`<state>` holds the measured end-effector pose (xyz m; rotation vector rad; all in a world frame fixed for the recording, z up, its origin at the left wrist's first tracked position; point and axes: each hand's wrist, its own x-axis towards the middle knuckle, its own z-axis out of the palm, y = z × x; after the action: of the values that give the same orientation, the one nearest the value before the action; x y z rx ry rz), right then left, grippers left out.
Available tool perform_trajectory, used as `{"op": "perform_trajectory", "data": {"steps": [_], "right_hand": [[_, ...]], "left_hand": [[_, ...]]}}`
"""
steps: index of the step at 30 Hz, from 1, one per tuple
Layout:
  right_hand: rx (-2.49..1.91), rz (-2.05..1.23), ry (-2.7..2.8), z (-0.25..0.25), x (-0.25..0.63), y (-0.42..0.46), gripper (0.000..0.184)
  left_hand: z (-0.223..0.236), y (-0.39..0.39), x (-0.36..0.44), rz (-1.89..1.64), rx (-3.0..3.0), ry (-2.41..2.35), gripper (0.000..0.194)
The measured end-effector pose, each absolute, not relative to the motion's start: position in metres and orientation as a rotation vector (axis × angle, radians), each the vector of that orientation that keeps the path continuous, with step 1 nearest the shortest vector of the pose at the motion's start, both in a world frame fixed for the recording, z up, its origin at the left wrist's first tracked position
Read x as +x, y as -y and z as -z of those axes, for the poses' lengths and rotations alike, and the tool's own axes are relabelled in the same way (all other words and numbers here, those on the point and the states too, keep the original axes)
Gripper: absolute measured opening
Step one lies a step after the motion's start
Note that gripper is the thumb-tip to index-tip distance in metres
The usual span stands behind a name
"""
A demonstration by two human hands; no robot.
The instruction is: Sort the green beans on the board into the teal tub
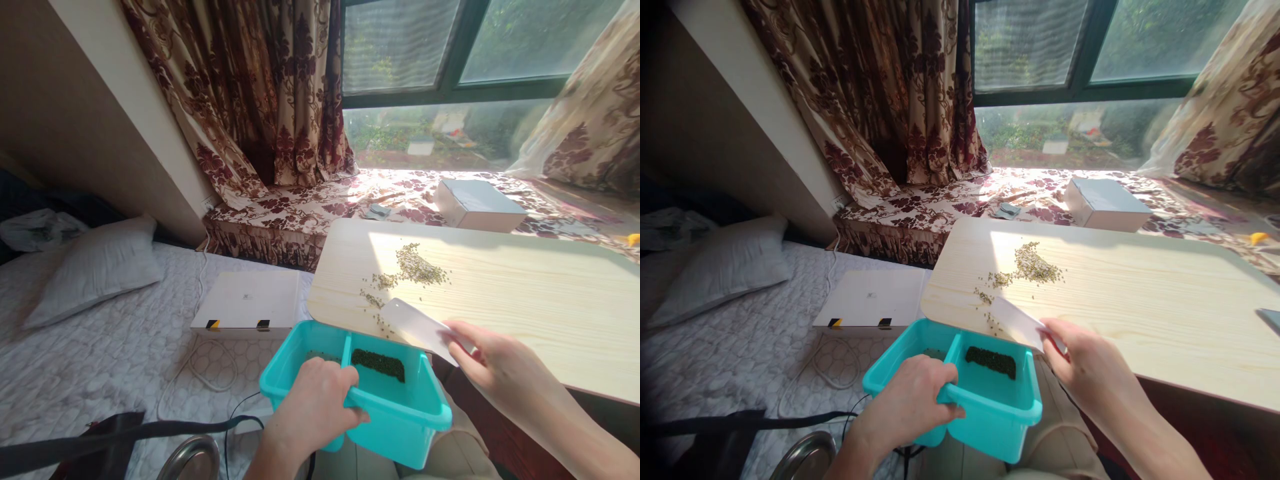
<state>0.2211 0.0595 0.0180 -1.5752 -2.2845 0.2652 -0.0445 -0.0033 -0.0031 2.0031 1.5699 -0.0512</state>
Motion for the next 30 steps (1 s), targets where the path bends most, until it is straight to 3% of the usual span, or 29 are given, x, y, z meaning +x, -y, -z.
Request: {"op": "perform_trajectory", "data": {"steps": [18, 25, 30], "right_hand": [[-1.567, -0.363, 2.309, -0.0180, 0.2199, -0.0581, 0.024], [-1.588, -0.255, 2.295, -0.0188, 0.2258, -0.0591, 0.023], [-1.537, -0.391, 2.332, -0.0158, 0.2255, -0.0577, 0.023]], "left_hand": [[0.0033, 0.0045, -0.0454, 0.030, 2.008, -1.563, 0.030], [0.0021, 0.0030, -0.0459, 0.025, 2.003, -1.559, 0.030], [0.0028, 0.0019, -0.0456, 0.036, 2.017, -1.559, 0.031]]}}
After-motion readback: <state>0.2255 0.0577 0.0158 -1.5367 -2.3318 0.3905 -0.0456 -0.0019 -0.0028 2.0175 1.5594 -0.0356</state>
